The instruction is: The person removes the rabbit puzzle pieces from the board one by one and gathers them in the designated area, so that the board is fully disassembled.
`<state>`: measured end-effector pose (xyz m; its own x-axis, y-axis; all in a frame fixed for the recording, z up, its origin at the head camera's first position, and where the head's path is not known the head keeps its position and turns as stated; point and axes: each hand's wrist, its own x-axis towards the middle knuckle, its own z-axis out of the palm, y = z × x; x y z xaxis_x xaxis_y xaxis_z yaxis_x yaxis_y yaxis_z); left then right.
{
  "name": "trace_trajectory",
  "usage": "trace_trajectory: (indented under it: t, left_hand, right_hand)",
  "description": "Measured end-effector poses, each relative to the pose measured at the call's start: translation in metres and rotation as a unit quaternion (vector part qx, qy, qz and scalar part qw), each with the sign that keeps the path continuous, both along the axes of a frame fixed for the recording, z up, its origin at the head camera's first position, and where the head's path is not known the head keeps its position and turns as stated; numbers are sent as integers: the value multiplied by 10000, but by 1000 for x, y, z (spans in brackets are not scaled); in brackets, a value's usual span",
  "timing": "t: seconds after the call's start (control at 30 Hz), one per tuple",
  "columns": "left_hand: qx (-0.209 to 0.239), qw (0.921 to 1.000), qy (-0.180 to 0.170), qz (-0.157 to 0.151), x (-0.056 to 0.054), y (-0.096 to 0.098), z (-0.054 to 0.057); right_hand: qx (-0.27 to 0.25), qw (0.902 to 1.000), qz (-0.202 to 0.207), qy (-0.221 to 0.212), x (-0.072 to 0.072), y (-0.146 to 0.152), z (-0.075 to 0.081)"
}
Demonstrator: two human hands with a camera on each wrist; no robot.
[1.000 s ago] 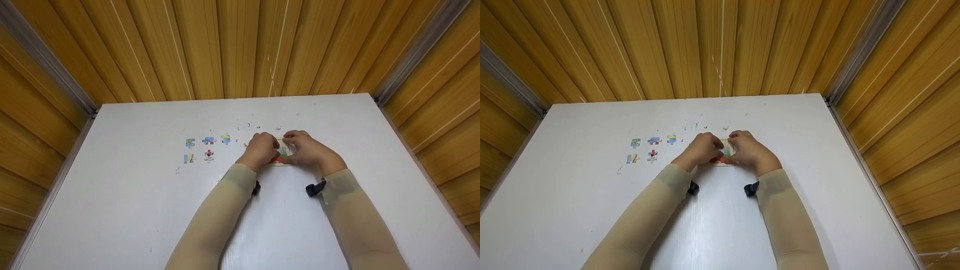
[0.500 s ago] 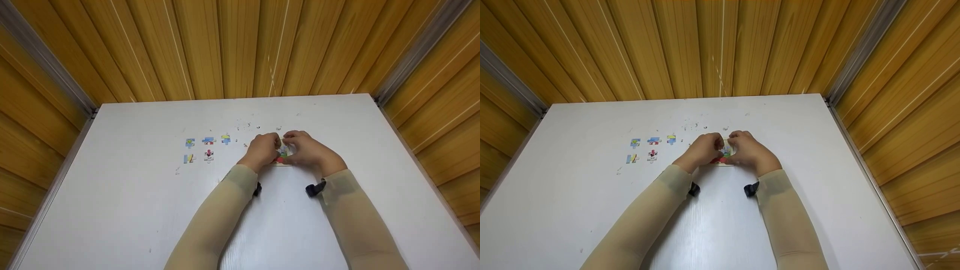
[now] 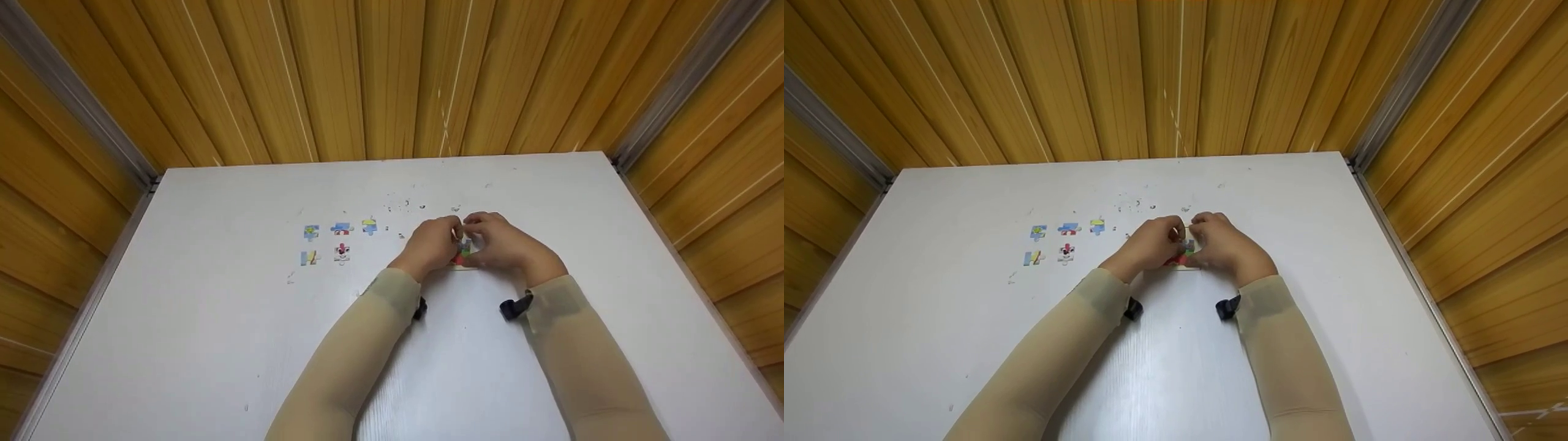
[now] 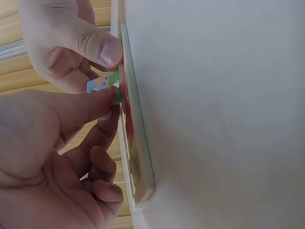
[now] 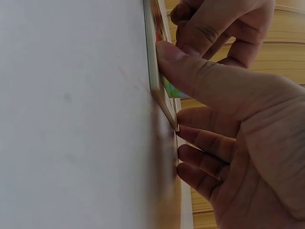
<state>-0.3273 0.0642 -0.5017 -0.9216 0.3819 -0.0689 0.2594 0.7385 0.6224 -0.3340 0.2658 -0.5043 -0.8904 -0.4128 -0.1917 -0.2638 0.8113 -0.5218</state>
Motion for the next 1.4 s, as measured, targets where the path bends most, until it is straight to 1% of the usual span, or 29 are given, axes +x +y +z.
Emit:
trace_trajectory:
  t: [0.2, 0.47, 0.63, 0.83, 0.93, 1.1, 1.27, 1.4]
  left_hand:
    - [106, 9997, -193, 74, -1, 1, -1]
    - [178, 9979, -556, 295, -2, 2, -1]
    - [265, 9970, -553, 463, -4, 4, 0]
    - [556, 9962, -388, 555, -1, 0, 4]
    - [865, 9940, -383, 552, 2, -5, 10]
    - [1397, 9874, -412, 620, 7, -22, 25]
    - [1720, 9814, -337, 785, 12, -49, 40]
    - [1795, 9781, -310, 1011, 14, -76, 53]
  right_hand:
    - [32, 10000, 33, 57, 0, 0, 0]
    - [35, 10000, 39, 66, 1, -1, 1]
    - [122, 9998, 72, 157, 1, -1, 0]
    - [123, 9999, -4, 120, 1, -2, 1]
    - [82, 9998, 25, 165, 1, -2, 0]
    - [57, 9999, -49, 124, 1, -3, 1]
    - [-22, 9998, -186, -53, 1, -3, 1]
    - [-28, 9997, -231, -79, -1, -4, 1]
